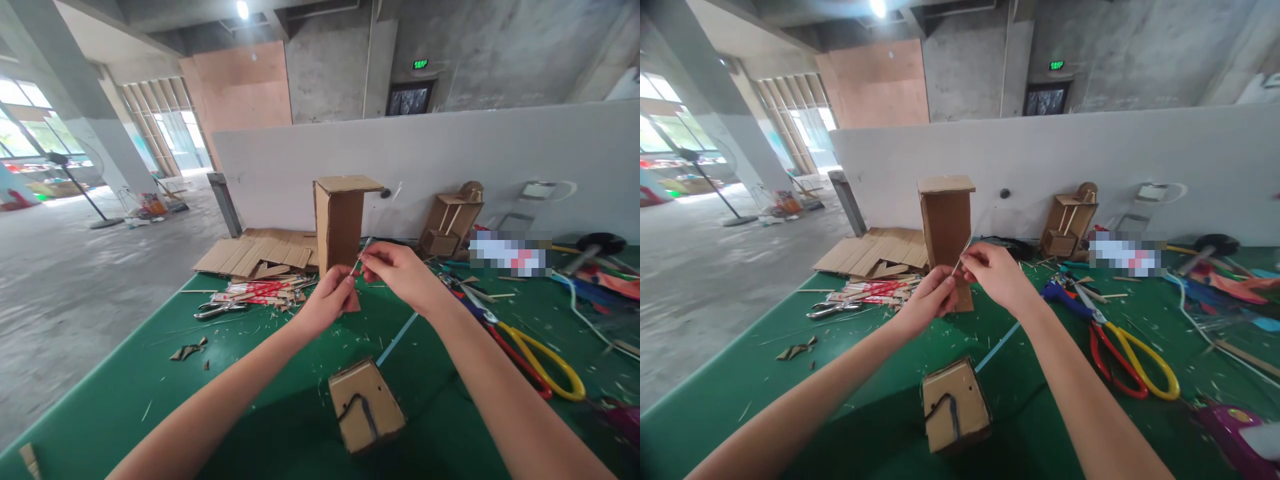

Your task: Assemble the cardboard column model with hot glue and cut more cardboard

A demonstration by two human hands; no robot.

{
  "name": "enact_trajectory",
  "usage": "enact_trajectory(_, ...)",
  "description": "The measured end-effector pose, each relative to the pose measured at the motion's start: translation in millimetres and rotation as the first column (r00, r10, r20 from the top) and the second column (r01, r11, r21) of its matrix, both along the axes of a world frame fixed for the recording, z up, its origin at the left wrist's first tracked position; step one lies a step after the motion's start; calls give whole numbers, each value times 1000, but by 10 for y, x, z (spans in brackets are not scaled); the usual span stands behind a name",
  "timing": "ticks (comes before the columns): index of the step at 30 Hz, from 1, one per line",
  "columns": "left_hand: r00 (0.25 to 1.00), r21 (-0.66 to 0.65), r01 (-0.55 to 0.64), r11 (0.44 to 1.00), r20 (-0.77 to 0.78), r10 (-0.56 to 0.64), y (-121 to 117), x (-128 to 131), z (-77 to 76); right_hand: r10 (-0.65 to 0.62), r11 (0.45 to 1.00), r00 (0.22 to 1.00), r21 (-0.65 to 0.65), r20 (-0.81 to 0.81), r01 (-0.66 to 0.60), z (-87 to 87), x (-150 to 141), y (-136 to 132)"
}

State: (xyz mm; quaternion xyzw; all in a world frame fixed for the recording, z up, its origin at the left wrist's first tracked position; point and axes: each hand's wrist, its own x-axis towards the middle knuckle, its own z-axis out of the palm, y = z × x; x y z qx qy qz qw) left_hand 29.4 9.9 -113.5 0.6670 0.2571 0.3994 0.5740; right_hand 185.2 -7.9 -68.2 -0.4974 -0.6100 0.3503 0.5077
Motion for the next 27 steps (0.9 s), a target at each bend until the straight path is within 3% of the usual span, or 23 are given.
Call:
enact_trajectory(8,993,-66,43,997,111,-36,-9,2,-14,-24,999,999,-36,25,24,-51,11,26)
enact_trajectory(27,991,-115,28,993,134,-13,-25,23,-31,-24,999,998,-48,-64,21,-15,-10,-2)
